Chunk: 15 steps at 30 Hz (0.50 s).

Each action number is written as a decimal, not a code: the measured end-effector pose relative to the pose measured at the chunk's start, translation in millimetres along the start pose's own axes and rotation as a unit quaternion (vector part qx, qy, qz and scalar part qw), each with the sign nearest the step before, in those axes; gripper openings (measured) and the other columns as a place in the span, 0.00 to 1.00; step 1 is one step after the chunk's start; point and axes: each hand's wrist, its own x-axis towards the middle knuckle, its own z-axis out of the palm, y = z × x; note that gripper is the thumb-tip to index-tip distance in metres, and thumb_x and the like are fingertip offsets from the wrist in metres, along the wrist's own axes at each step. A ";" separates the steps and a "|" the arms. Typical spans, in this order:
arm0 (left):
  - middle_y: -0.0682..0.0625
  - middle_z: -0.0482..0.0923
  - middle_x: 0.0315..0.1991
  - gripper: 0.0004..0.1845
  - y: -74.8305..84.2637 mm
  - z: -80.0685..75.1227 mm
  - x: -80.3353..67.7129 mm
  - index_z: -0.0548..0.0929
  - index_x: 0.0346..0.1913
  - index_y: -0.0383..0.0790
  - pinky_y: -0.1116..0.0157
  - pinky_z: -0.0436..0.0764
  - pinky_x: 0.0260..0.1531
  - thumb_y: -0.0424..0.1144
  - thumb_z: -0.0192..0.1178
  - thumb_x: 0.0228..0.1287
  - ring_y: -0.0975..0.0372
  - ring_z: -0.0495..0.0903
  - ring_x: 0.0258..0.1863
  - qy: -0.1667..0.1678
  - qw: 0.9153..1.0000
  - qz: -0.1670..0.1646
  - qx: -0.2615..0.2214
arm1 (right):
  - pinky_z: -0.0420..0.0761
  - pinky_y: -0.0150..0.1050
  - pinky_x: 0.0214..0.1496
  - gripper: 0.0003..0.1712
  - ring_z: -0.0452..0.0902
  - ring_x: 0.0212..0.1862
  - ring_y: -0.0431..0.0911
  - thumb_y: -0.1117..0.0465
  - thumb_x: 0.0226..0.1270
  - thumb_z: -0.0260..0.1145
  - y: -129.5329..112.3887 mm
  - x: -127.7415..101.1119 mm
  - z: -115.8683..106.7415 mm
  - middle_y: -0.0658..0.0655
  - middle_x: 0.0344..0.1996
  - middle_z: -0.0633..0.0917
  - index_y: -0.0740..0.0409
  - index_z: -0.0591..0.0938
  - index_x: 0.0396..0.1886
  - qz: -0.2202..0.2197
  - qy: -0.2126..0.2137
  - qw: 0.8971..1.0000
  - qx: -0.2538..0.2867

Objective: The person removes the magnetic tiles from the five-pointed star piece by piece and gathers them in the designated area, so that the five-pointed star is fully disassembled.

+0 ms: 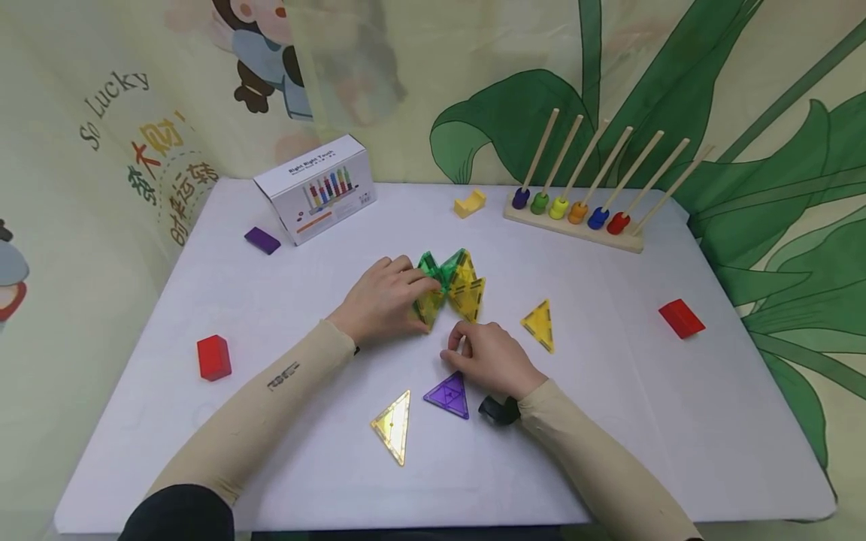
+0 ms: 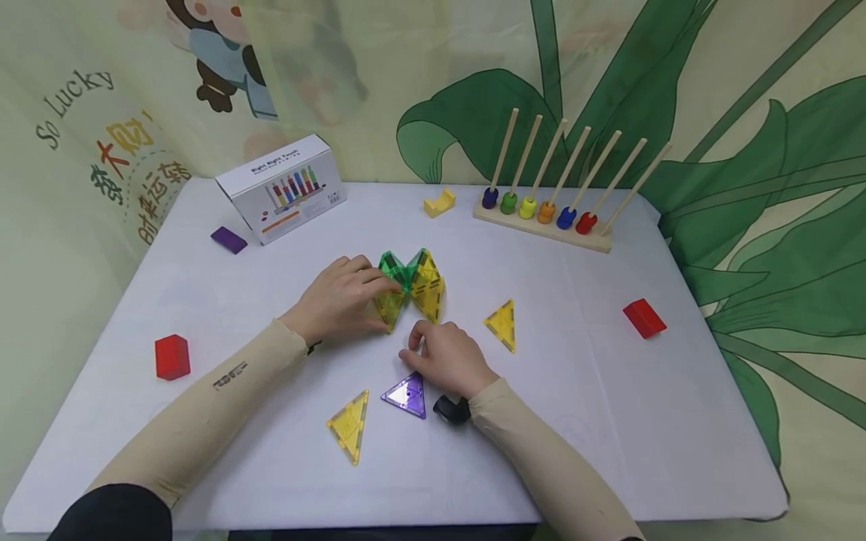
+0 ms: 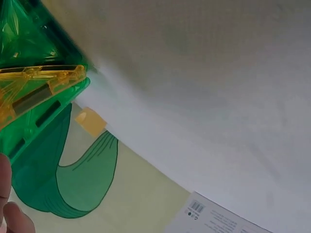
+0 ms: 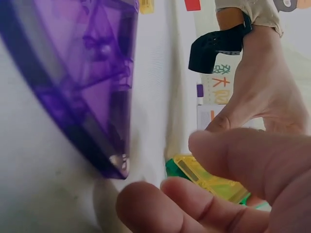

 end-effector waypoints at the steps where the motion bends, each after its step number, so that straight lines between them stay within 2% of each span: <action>1: 0.52 0.89 0.51 0.38 -0.6 -0.5 -1.1 0.85 0.60 0.48 0.55 0.78 0.48 0.61 0.81 0.46 0.55 0.78 0.48 0.003 1.000 -0.002 -0.003 | 0.68 0.36 0.26 0.10 0.72 0.21 0.42 0.48 0.68 0.73 -1.3 1.4 0.3 0.47 0.17 0.79 0.47 0.84 0.36 0.003 0.005 1.000 -0.002; 5: 0.51 0.89 0.50 0.39 -7.1 -5.2 -7.2 0.84 0.61 0.47 0.56 0.80 0.46 0.65 0.78 0.48 0.55 0.80 0.47 0.038 0.999 -0.017 -0.025 | 0.69 0.36 0.26 0.10 0.73 0.22 0.42 0.48 0.68 0.72 -5.7 4.7 0.8 0.47 0.17 0.79 0.48 0.84 0.36 0.010 0.024 1.000 -0.013; 8: 0.50 0.89 0.48 0.31 -17.9 -6.7 -9.0 0.85 0.58 0.44 0.55 0.81 0.47 0.61 0.72 0.60 0.55 0.81 0.47 0.064 0.992 -0.066 -0.085 | 0.67 0.35 0.24 0.11 0.72 0.20 0.41 0.47 0.68 0.72 -9.5 6.5 -0.2 0.47 0.15 0.77 0.48 0.85 0.34 0.015 0.045 0.999 -0.026; 11: 0.48 0.89 0.46 0.19 -31.4 -4.0 -5.2 0.86 0.55 0.42 0.55 0.81 0.48 0.51 0.65 0.72 0.54 0.82 0.45 0.065 0.974 -0.133 -0.174 | 0.65 0.35 0.21 0.14 0.69 0.18 0.40 0.46 0.69 0.71 -15.7 11.9 1.3 0.45 0.12 0.72 0.49 0.85 0.30 0.008 0.081 0.995 -0.050; 13: 0.48 0.88 0.48 0.15 -39.9 -0.8 -0.4 0.86 0.55 0.42 0.56 0.79 0.48 0.47 0.62 0.75 0.55 0.81 0.44 0.045 0.959 -0.167 -0.226 | 0.65 0.34 0.19 0.17 0.68 0.17 0.40 0.43 0.68 0.72 -21.6 17.2 3.2 0.45 0.11 0.71 0.50 0.84 0.27 -0.004 0.111 0.991 -0.071; 15: 0.48 0.88 0.48 0.14 -46.3 2.6 4.6 0.87 0.54 0.43 0.58 0.77 0.45 0.46 0.62 0.75 0.56 0.81 0.43 0.017 0.945 -0.186 -0.267 | 0.64 0.34 0.18 0.21 0.68 0.18 0.39 0.40 0.67 0.71 -27.5 22.8 5.8 0.44 0.12 0.71 0.49 0.83 0.23 -0.013 0.137 0.986 -0.096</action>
